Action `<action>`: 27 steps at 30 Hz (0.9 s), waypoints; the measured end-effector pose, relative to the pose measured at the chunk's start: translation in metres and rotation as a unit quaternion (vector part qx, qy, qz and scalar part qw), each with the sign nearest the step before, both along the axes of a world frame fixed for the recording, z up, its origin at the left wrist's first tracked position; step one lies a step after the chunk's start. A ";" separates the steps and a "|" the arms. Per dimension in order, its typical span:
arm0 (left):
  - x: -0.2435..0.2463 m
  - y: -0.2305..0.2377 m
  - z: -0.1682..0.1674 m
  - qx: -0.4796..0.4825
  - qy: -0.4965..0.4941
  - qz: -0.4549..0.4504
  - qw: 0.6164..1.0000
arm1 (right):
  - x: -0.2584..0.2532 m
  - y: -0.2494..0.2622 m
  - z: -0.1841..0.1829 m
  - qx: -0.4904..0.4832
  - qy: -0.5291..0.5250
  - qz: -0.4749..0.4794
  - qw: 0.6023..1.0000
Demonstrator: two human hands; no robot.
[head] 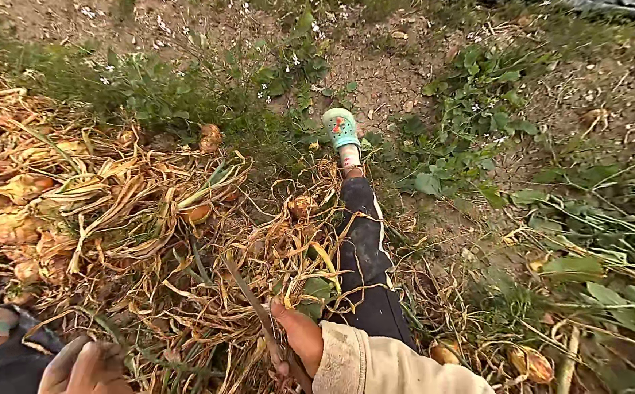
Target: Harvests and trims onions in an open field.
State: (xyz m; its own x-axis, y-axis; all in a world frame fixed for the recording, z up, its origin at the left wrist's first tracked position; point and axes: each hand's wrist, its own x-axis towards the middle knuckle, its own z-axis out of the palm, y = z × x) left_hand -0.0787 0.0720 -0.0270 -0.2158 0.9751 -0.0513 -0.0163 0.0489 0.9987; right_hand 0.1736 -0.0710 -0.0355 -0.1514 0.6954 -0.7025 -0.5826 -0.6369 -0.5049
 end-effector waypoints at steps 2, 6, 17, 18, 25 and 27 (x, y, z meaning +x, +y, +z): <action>0.093 0.013 -0.028 0.070 0.093 -0.154 0.981 | 0.014 -0.006 -0.002 0.017 0.017 -0.059 0.998; 0.239 0.039 -0.047 0.085 0.339 -0.462 0.815 | 0.039 -0.019 -0.031 0.059 0.052 -0.197 0.977; 0.289 0.076 -0.091 -0.049 0.619 -0.564 0.544 | 0.048 -0.020 -0.055 0.035 0.086 -0.254 0.963; 0.290 0.070 -0.090 -0.054 0.641 -0.549 0.534 | 0.048 -0.019 -0.054 0.031 0.083 -0.255 0.963; 0.261 0.042 -0.071 -0.018 0.655 -0.456 0.602 | 0.042 -0.035 -0.054 0.046 0.039 -0.258 0.964; 0.222 0.038 -0.060 0.081 0.588 -0.396 0.701 | 0.040 -0.040 -0.059 0.063 0.030 -0.246 0.967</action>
State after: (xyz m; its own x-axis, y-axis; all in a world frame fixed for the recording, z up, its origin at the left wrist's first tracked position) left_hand 0.1429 0.1097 -0.0870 0.5961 0.7853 -0.1671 0.7906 -0.5378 0.2928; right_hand 0.2138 -0.1105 -0.0941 0.1826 0.7725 -0.6082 -0.8300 -0.2105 -0.5165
